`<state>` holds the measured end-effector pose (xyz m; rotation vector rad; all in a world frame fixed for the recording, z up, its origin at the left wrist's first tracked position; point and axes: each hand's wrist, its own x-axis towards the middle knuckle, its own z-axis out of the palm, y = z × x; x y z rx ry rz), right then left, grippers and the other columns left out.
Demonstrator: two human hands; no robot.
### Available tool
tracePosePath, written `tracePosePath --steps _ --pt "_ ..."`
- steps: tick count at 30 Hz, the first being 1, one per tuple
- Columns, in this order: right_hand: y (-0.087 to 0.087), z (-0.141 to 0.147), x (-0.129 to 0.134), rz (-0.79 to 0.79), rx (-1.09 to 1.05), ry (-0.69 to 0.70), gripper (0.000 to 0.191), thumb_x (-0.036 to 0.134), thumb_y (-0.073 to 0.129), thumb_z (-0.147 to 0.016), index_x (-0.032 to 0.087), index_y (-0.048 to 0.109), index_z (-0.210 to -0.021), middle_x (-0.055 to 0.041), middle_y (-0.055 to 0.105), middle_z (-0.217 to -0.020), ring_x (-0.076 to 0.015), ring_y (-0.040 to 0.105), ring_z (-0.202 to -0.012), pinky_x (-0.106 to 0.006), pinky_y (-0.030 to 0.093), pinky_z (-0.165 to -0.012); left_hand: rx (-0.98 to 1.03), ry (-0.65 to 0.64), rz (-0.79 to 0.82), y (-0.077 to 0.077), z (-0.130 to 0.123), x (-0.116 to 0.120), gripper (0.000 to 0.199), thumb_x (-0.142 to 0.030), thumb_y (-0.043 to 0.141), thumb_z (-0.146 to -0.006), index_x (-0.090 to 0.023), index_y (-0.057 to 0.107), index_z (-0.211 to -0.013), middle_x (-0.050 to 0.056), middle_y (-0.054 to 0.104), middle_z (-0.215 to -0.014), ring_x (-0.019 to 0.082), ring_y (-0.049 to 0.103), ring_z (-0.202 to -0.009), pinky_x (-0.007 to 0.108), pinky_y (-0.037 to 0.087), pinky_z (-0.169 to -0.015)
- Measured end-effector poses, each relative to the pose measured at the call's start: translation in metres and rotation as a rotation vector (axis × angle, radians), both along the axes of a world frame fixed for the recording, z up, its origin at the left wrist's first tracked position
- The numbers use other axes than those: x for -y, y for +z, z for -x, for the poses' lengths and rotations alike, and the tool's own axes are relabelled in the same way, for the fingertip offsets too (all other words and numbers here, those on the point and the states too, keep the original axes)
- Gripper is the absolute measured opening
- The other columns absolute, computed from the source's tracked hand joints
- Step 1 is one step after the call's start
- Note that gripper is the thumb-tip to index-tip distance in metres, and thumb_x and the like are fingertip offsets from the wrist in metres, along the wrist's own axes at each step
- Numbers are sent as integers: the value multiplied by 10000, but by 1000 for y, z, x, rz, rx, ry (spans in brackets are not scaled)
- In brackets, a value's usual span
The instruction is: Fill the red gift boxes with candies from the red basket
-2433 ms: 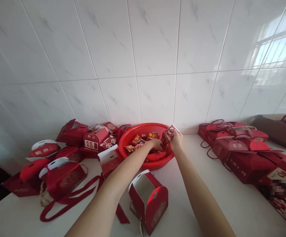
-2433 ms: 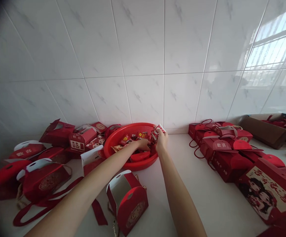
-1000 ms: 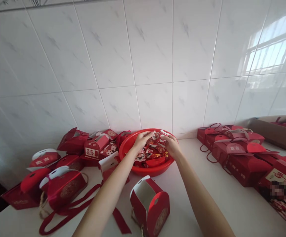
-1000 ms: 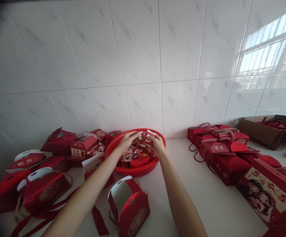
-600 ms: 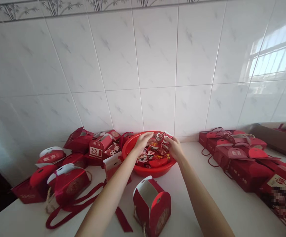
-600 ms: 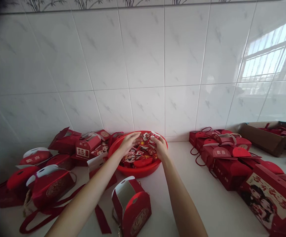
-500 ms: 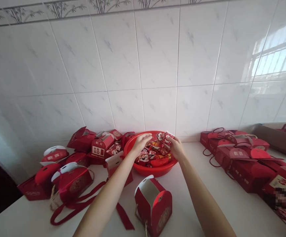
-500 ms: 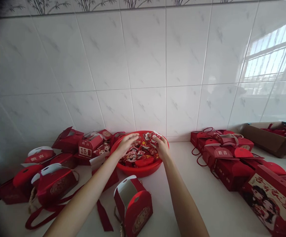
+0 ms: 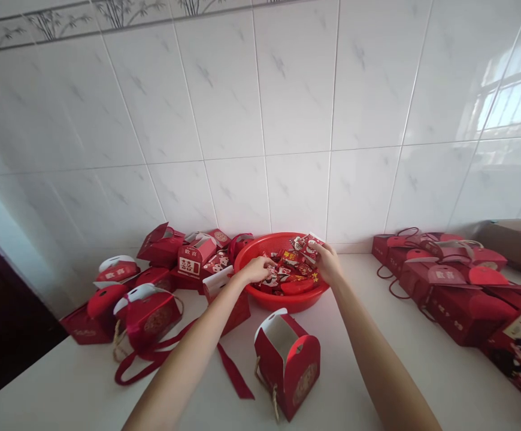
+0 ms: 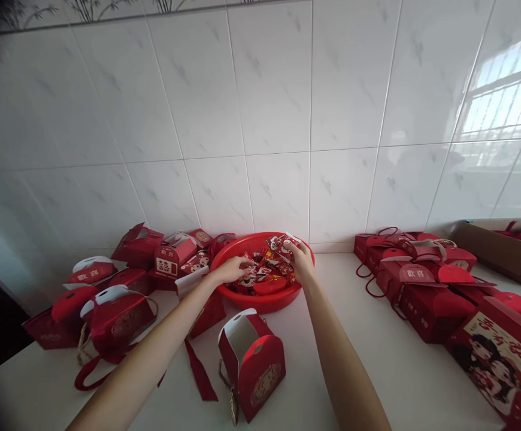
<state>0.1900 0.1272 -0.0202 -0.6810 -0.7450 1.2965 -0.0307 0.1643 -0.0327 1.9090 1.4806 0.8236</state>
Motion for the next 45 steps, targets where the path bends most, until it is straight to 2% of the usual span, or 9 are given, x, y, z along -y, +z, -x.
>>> tracePosePath --steps 7,11,19,22,26,29,32,41,45 --pt "-1 -1 -1 -12 24 8 185 244 757 -645 201 676 -806 -13 762 -787 -197 730 -762 -281 591 -661 31 45 -188 6 -2 4 250 -138 643 -719 -183 753 -939 101 775 -1086 268 702 -1067 377 514 -988" --pt "0 -3 1 -6 48 12 195 244 769 -651 196 683 -821 -9 754 -769 -187 723 -741 -284 589 -669 172 6 -351 21 -7 27 223 -238 608 -800 -187 736 -975 83 757 -1099 241 685 -1076 395 504 -1018" --pt "3 -1 5 -58 61 29 254 275 830 -621 204 675 -809 -13 759 -842 -207 723 -874 -306 592 -774 227 -277 -310 31 -2 171 269 -411 585 -923 -226 779 -933 85 683 -1182 245 612 -1180 363 475 -1026" --pt "10 5 18 -81 83 106 299 300 857 -597 194 698 -828 -31 759 -843 -225 716 -840 -335 594 -766 118 -189 -264 22 -2 204 359 -426 507 -965 -221 781 -856 88 653 -1214 242 626 -1142 347 496 -963" --pt "34 17 66 -226 172 438 300 360 829 -694 185 714 -909 -34 751 -898 -209 700 -847 -335 578 -794 125 -65 -257 9 -5 207 348 -409 534 -931 -204 736 -735 81 675 -1142 256 636 -1116 359 499 -960" --pt "50 25 104 -292 303 711 323 344 821 -727 172 705 -975 -24 733 -886 -170 687 -830 -296 553 -795 258 -69 -167 1 -7 199 212 -394 623 -861 -227 751 -893 54 724 -1033 272 653 -1077 387 517 -958" --pt "53 28 123 -243 410 943 286 327 828 -724 162 677 -901 -13 703 -851 -144 665 -802 -279 539 -790 413 -130 -29 -10 -3 195 320 -407 701 -776 -230 746 -1038 52 759 -1004 309 653 -1079 406 546 -912" --pt "49 15 129 -305 728 867 259 354 723 -848 157 646 -998 -17 659 -932 -145 616 -861 -268 506 -782 710 -216 214 -25 16 195 570 -295 656 -630 -193 718 -1187 62 772 -1016 309 688 -982 370 561 -823" --pt "57 21 149 -390 702 908 318 409 692 -878 168 619 -1072 -26 651 -958 -167 614 -919 -292 514 -815 684 -245 186 -27 14 199 498 -512 692 -709 -191 745 -1086 77 773 -940 332 678 -1005 394 563 -826"
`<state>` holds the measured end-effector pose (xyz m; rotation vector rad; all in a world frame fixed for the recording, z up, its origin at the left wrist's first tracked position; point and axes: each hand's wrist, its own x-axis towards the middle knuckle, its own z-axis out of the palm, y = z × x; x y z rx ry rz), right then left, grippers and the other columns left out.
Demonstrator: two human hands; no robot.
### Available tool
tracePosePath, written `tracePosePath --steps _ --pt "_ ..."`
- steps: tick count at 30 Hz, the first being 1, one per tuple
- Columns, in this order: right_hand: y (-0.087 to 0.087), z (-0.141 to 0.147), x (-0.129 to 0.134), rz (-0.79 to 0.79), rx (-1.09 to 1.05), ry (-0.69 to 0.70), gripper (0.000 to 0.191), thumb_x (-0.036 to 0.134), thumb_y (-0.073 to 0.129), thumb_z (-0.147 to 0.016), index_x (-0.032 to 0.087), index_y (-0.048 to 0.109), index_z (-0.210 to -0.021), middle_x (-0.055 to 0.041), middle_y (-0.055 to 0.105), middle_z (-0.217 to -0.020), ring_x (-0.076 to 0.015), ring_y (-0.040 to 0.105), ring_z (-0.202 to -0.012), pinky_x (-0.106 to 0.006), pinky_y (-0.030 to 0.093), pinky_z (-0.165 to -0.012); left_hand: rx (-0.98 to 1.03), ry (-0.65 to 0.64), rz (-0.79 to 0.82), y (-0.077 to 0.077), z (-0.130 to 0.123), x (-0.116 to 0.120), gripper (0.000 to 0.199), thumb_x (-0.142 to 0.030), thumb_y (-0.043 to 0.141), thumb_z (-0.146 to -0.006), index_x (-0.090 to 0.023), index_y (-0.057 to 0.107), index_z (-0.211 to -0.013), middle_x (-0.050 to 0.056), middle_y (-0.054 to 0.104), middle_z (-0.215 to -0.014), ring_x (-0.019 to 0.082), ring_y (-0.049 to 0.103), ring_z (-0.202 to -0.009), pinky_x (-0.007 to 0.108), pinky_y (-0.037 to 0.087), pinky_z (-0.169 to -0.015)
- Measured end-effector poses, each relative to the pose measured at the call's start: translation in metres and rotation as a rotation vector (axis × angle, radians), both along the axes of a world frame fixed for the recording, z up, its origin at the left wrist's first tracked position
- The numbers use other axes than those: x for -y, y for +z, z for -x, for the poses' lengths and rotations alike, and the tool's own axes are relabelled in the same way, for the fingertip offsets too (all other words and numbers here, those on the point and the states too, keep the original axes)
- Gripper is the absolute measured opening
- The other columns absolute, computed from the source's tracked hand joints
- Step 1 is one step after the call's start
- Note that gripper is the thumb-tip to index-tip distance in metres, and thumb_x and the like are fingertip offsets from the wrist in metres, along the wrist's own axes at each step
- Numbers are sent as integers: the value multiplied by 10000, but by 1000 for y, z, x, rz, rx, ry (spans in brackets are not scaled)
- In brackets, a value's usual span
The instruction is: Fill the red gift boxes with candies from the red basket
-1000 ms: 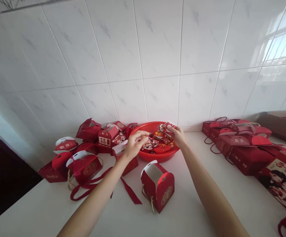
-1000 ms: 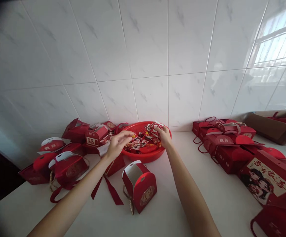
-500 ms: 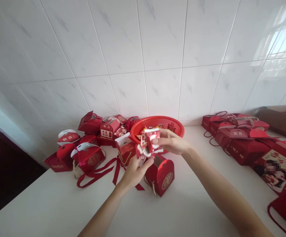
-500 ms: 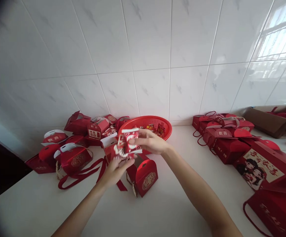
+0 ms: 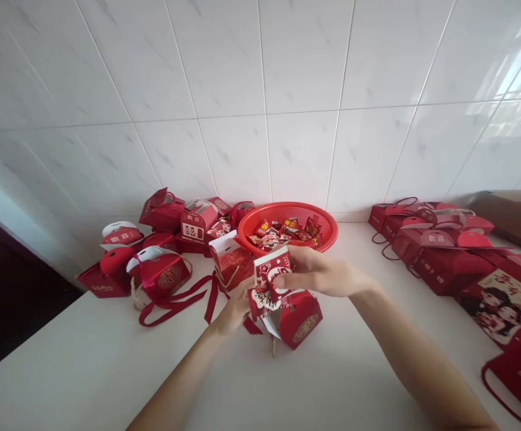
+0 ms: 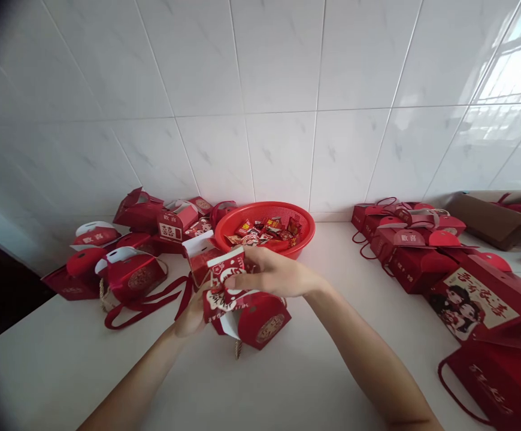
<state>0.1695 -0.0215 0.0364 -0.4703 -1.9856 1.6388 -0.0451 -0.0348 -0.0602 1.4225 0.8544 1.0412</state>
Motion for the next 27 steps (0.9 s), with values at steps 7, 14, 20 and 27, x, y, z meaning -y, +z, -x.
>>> tracePosePath --steps 7,14,20,27 --pt "-4 10 2 9 84 52 310 445 669 -883 173 589 -1008 -18 623 -946 -149 584 -856 -285 493 -777 -32 -50 -57 5 -1 8 483 -491 798 -671 -221 742 -1067 83 764 -1044 383 607 -1202 440 520 -994" --pt "0 -14 -6 -236 317 -295 192 351 607 -899 212 502 -819 34 546 -748 -120 482 -661 -260 373 -575 -65 -106 -35 4 -5 3 877 -141 664 -622 -253 493 -1474 46 512 -1515 355 321 -1478 479 302 -1205" --pt "4 -22 -8 -416 553 -367 73 199 570 -868 213 525 -812 23 603 -730 -129 504 -631 -264 344 -540 -153 -102 -62 -2 -3 4 956 -161 671 -643 -269 373 -1545 10 265 -1651 330 160 -1537 477 153 -1254" --pt "-11 -18 -21 -507 652 -398 170 121 594 -808 203 650 -947 -28 697 -838 -169 608 -733 -269 398 -608 -172 -99 -75 -3 -3 4 961 -172 672 -663 -269 337 -1559 20 244 -1656 327 190 -1530 482 217 -1240"
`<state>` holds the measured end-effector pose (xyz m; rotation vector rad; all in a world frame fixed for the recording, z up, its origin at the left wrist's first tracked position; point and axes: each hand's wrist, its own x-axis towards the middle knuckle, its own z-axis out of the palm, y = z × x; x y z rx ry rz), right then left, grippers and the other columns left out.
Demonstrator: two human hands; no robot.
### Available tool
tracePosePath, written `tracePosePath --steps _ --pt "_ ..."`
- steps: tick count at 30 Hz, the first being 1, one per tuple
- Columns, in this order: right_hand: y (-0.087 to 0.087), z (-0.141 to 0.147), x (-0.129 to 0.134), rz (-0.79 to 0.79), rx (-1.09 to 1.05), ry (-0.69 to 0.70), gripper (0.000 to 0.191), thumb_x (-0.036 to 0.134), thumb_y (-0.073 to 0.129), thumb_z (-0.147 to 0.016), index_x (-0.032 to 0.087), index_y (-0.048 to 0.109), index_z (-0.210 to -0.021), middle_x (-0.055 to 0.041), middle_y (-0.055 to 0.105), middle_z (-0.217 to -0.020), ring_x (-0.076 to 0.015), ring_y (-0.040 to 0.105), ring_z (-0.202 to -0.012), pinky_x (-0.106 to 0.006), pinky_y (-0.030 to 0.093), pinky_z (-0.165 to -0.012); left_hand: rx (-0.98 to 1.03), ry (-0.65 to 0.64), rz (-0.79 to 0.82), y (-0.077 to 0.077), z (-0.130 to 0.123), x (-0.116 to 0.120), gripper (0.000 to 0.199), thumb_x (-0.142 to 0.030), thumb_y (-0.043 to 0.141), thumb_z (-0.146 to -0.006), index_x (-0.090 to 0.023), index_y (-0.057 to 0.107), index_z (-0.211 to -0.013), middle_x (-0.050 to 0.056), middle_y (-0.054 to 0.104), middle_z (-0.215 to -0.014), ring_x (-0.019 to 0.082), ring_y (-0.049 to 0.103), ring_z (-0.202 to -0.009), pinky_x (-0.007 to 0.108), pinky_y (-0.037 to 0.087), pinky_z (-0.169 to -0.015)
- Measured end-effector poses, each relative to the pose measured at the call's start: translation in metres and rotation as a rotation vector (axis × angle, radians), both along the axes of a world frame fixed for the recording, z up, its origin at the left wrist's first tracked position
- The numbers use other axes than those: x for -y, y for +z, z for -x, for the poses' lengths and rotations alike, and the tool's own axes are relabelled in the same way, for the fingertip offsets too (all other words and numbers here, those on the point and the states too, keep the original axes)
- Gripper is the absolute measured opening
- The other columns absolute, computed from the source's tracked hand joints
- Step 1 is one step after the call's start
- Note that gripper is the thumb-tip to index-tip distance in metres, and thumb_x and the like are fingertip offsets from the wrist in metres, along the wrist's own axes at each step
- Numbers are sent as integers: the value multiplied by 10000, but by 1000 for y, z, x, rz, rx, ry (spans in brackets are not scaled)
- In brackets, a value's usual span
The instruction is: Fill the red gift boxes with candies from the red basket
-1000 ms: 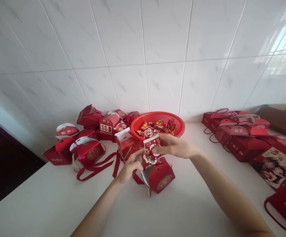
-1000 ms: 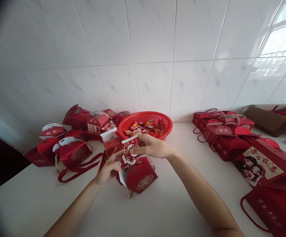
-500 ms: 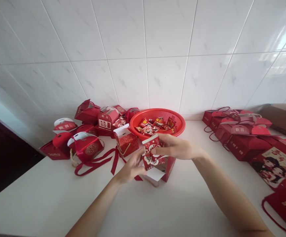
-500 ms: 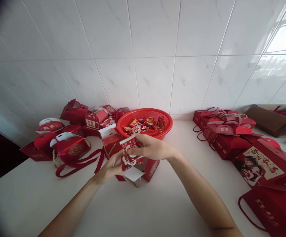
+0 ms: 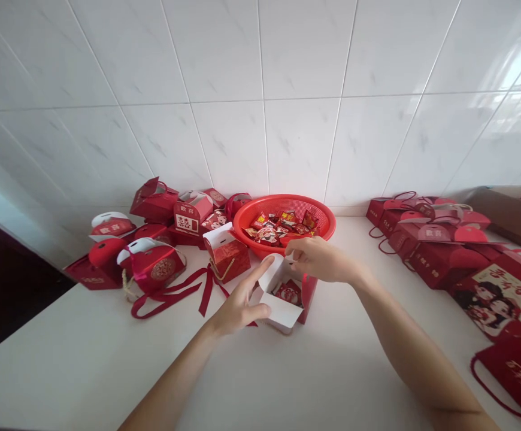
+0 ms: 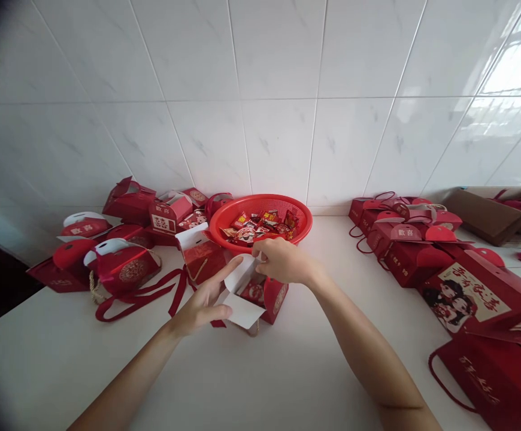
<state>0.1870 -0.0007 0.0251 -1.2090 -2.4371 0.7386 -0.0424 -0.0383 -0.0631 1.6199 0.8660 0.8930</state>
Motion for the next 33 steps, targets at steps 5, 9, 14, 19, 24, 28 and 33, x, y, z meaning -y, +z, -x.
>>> tracePosePath --steps 5,9,14,19,24,28,33 --pt "1 -1 -2 -19 54 -6 181 172 605 -840 208 671 -1004 -39 709 -866 -178 616 -748 -275 410 -626 -5 39 -74 0 0 1 914 -159 669 -662 -267 403 -1529 34 345 -1618 347 257 -1508 494 270 -1222" --pt "12 -8 5 5 85 104 247 236 660 -832 218 684 -1077 -43 696 -943 -185 615 -804 -274 429 -646 -7 52 -196 3 1 5 902 -139 636 -672 -260 397 -1533 32 345 -1617 346 249 -1510 496 229 -1238" --pt "21 -23 13 82 95 211 445 232 771 -731 254 685 -1167 -35 708 -1062 -206 630 -885 -268 452 -665 -45 57 -301 8 2 11 905 -117 609 -673 -230 382 -1542 41 330 -1622 331 209 -1523 467 196 -1254" --pt "23 -30 15 104 81 216 505 242 756 -755 251 645 -1248 -43 706 -1098 -199 666 -868 -276 482 -695 33 90 -194 7 1 11 915 -158 619 -664 -208 377 -1545 68 391 -1594 359 303 -1487 474 291 -1219" --pt "21 -24 10 62 81 218 497 261 729 -791 255 616 -1274 -49 695 -1124 -193 679 -871 -279 496 -706 233 197 -46 7 0 2 846 -270 676 -683 -156 465 -1493 108 531 -1494 378 343 -1463 475 343 -1189" --pt "13 -17 0 10 121 123 453 290 713 -806 243 632 -1250 -78 685 -1171 -221 673 -925 -299 508 -709 167 285 -69 10 -2 -1 754 -339 716 -711 -181 549 -1429 86 488 -1530 345 266 -1503 460 269 -1227" --pt "1 -15 -14 -18 27 124 408 448 686 -848 211 658 -1178 -94 686 -1164 -202 676 -823 -334 528 -729 -19 320 -124 6 -4 0 670 -484 672 -830 -242 531 -1438 69 465 -1548 308 344 -1477 461 307 -1210"
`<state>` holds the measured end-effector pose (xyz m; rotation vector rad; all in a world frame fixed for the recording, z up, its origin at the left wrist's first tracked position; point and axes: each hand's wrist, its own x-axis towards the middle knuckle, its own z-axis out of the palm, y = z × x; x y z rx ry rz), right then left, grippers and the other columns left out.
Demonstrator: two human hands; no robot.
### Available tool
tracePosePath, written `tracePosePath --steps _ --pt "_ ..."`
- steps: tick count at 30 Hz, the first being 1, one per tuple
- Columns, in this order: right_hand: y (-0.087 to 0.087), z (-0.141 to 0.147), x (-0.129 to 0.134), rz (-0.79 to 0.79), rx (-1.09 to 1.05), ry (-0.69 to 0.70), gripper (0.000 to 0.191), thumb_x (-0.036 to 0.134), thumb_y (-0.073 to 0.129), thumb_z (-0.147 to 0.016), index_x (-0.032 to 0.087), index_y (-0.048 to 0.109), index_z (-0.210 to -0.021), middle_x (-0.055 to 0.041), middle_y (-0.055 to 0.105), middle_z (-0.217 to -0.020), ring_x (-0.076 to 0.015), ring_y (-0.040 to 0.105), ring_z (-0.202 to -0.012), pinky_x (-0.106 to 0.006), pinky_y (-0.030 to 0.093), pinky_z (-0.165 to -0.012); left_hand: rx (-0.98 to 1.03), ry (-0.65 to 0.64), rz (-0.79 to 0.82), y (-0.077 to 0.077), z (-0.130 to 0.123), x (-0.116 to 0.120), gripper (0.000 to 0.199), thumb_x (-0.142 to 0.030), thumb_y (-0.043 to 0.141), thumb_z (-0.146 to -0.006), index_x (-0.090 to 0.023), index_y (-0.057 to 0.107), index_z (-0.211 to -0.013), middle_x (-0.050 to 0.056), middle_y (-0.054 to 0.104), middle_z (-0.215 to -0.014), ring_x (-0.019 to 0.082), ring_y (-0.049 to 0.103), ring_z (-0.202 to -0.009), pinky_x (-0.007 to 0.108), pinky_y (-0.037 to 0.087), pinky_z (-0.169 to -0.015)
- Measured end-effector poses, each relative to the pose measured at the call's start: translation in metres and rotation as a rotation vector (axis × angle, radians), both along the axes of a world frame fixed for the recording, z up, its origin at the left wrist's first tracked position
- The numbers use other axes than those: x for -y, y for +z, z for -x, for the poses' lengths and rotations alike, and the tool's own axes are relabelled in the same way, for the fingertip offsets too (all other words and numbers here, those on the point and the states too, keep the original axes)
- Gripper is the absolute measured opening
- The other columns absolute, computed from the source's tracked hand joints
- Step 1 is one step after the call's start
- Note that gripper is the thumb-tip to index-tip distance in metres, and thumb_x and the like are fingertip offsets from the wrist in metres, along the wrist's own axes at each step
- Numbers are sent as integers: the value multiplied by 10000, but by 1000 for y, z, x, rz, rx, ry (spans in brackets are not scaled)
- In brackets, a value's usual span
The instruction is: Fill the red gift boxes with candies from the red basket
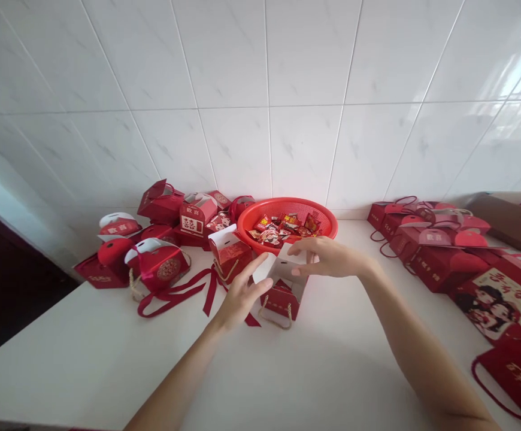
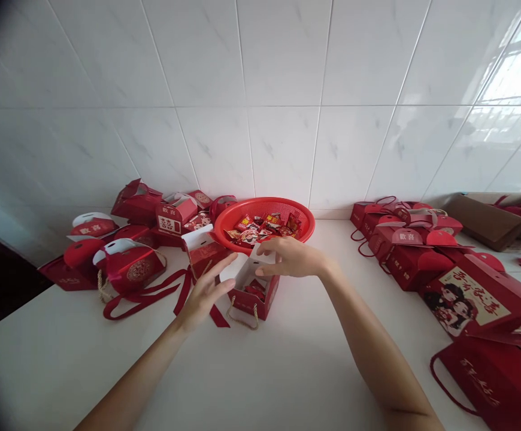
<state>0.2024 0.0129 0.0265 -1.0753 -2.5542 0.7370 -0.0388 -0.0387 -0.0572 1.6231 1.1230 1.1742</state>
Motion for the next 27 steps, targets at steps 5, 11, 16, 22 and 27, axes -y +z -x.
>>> tracePosePath --steps 5,11,16,22,27 --pt "-19 -10 3 -95 -166 -104 500 361 761 -778 233 624 -1241 -102 669 -1175 -204 656 -794 -379 564 -717 -64 137 -26 -8 -6 -1 586 -539 683 -835 -222 630 -1325 94 591 -1438 299 482 -1392 449 400 -1158" --pt "-50 -25 26 -252 -403 -147 501 329 678 -872 320 531 -1350 -70 625 -1347 -278 613 -1160 -508 506 -987 -114 225 -206 -14 -13 1 462 -450 702 -842 -213 676 -1238 104 682 -1313 288 614 -1254 429 503 -1060" --pt "-78 -17 49 -127 -573 -163 314 380 506 -995 290 575 -1288 -76 695 -1246 -247 646 -1153 -450 517 -987 -142 236 -319 -21 -17 2 523 -342 664 -886 -242 541 -1384 100 679 -1301 256 630 -1225 417 517 -1031" --pt "-92 -14 60 6 -672 -174 370 476 434 -1016 283 594 -1288 -74 720 -1174 -250 649 -1125 -450 498 -998 -176 115 -387 -20 -19 4 331 -378 647 -908 -228 659 -1203 87 705 -1190 239 660 -1135 390 538 -977" --pt "-99 -18 59 122 -784 -208 360 482 459 -999 308 592 -1285 -63 639 -1321 -260 591 -1215 -468 462 -1048 -193 60 -362 -18 -23 8 268 -372 558 -962 -220 740 -1086 94 677 -1231 232 641 -1163 389 517 -1014"
